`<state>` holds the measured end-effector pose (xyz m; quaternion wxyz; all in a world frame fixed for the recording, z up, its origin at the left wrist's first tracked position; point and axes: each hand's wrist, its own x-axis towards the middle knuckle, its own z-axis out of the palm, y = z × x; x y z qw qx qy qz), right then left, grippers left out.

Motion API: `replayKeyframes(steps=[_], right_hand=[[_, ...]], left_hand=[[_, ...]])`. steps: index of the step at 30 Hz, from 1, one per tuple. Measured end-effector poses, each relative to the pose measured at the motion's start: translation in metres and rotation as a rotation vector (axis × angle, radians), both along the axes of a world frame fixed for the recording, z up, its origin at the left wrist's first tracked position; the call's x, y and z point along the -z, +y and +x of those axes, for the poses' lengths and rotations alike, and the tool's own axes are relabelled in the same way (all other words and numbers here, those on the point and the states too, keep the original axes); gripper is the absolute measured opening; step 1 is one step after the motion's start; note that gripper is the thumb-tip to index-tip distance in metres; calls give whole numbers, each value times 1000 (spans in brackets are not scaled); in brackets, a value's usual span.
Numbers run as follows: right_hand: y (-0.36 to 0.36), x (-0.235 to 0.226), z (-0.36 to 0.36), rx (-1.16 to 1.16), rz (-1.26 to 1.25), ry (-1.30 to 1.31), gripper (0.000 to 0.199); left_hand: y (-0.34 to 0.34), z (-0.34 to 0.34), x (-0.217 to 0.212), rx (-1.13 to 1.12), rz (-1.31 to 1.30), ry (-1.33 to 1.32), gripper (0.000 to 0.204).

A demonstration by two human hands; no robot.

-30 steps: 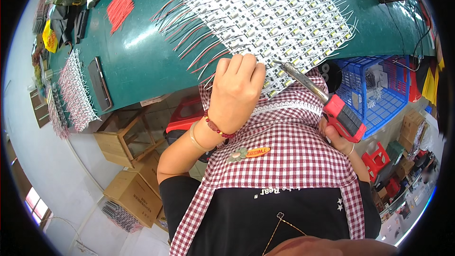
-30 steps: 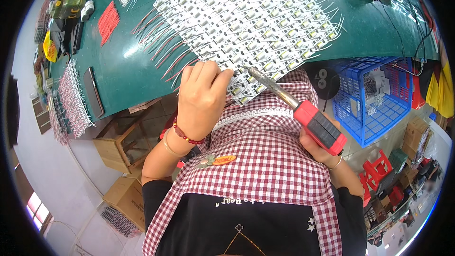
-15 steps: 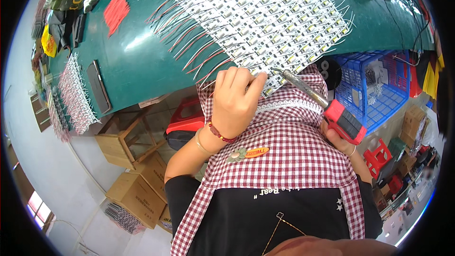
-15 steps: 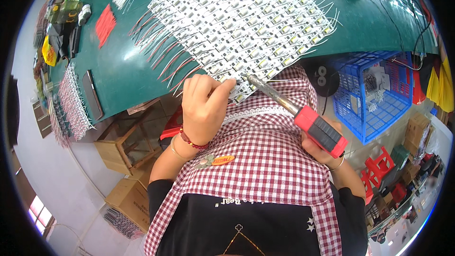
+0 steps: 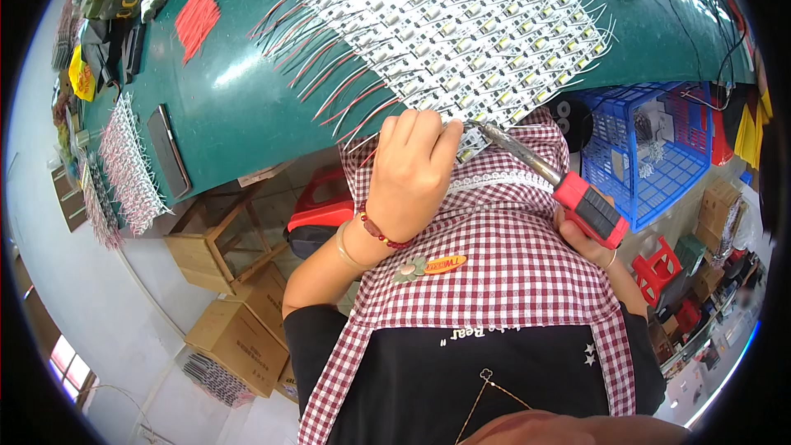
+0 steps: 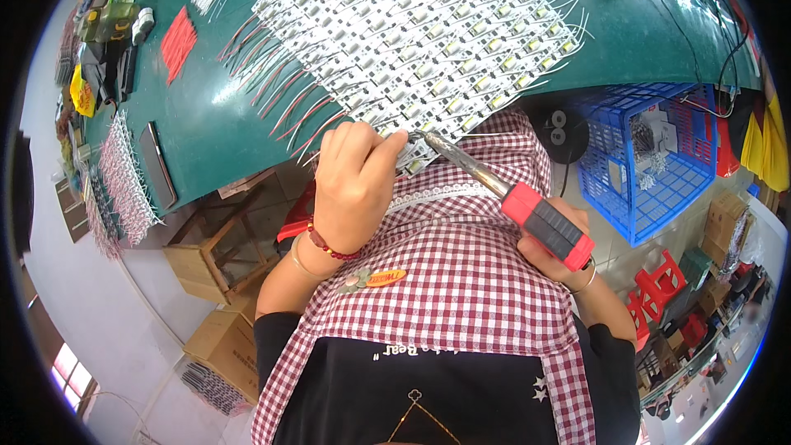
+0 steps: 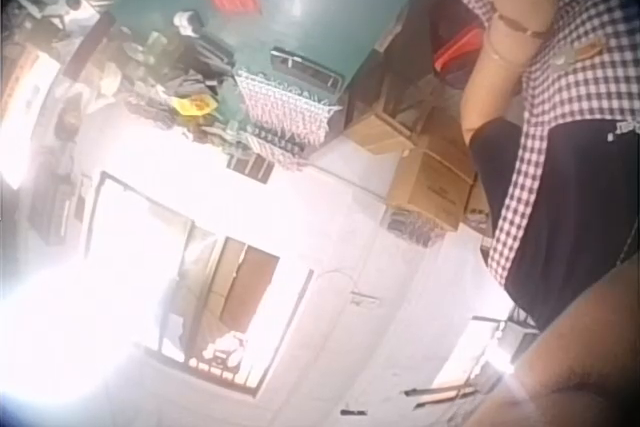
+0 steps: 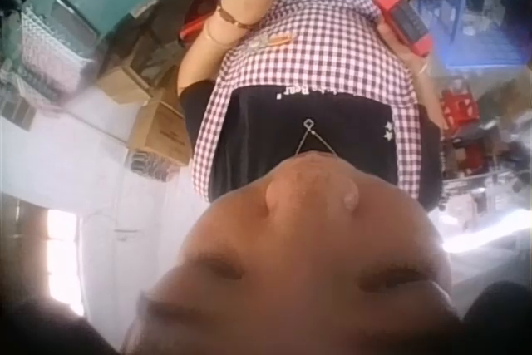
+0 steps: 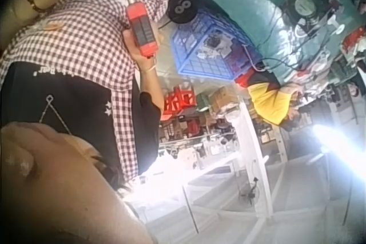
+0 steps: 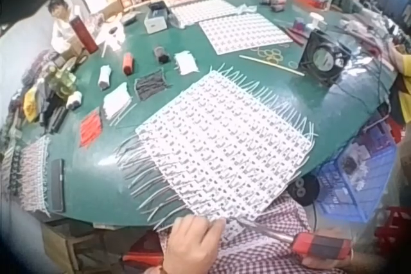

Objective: The person solders electrical wires to LED panel components using a soldering iron.

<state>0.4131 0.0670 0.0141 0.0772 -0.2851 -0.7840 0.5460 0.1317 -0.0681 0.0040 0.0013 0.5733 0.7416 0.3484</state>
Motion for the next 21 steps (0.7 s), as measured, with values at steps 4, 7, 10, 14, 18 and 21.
replayKeyframes(steps=[4,7,10,14,18,21], right_hand=[[1,-7,-1,-8,-61,-19,21],[2,-5,8,-17,-105,-16,21],[2,-3,10,-30,-38,-44,21],[5,1,3,-78,58,25,20],[3,-10,-8,-100,66,-11,22],[6,-14,-14,-138,123,18,22]], left_hand=[[0,-3,-3,0,-21,-9,26],[1,-3,-5,-11,-23,16,24],[2,-3,-8,-20,-56,46,22],[2,-1,-8,-23,-73,74,21],[2,-3,-7,-9,-65,46,22],[2,-2,-7,-9,-63,50,22]])
